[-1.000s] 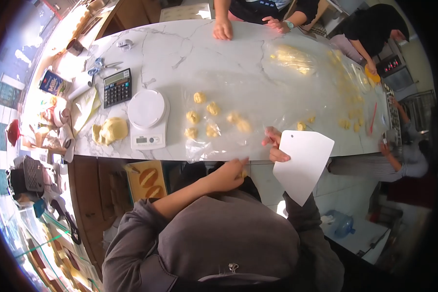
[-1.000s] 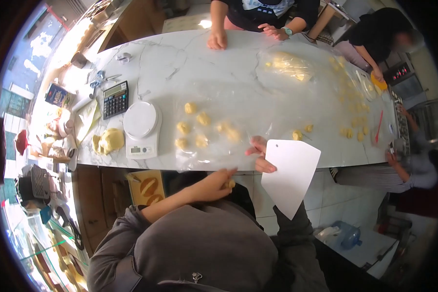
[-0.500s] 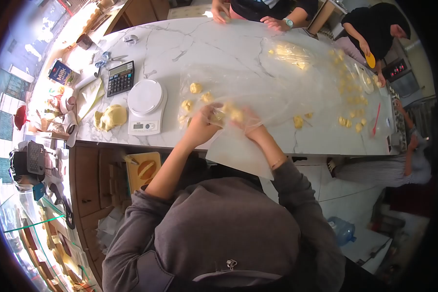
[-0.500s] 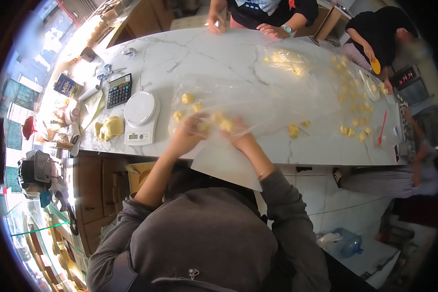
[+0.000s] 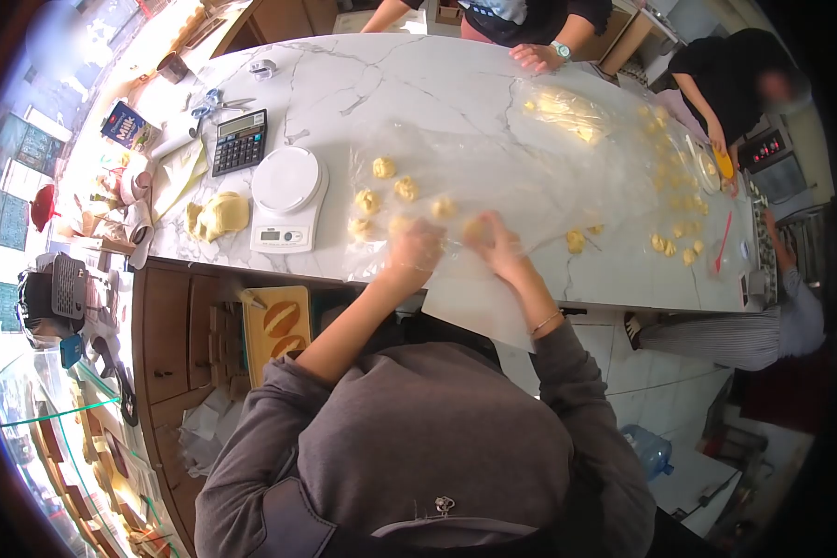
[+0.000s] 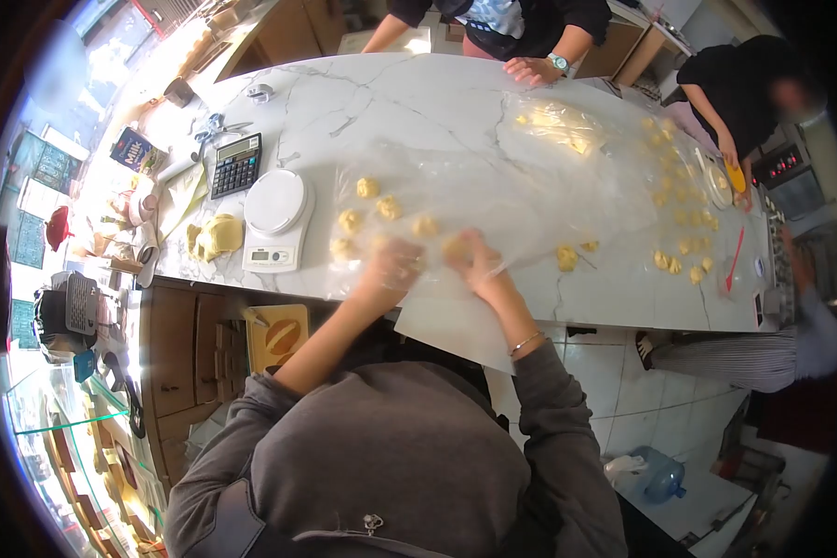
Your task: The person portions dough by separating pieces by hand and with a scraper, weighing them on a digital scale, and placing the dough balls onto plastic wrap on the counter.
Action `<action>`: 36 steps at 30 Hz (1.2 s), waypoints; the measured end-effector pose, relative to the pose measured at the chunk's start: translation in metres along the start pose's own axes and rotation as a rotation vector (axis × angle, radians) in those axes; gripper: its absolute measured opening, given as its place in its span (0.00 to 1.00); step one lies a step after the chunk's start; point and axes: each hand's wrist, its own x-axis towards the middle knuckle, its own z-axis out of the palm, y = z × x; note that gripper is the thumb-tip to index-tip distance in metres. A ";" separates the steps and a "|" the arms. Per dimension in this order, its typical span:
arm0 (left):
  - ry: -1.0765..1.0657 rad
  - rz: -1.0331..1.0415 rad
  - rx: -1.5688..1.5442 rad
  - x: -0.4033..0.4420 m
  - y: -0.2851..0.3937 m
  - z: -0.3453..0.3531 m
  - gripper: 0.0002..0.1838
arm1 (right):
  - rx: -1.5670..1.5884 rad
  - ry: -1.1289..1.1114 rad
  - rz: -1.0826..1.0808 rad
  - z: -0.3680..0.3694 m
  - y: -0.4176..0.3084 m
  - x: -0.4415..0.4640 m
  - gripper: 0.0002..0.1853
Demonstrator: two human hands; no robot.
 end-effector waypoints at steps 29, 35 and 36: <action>-0.133 0.080 0.131 -0.034 0.035 -0.123 0.24 | 0.609 -0.080 0.233 -0.091 -0.094 -0.053 0.19; -0.206 -0.001 0.082 -0.063 -0.003 -0.132 0.19 | 0.625 0.023 0.458 -0.043 0.024 -0.017 0.20; -0.129 0.006 -0.015 -0.069 -0.005 -0.147 0.18 | 0.624 0.077 0.514 -0.051 0.017 -0.018 0.19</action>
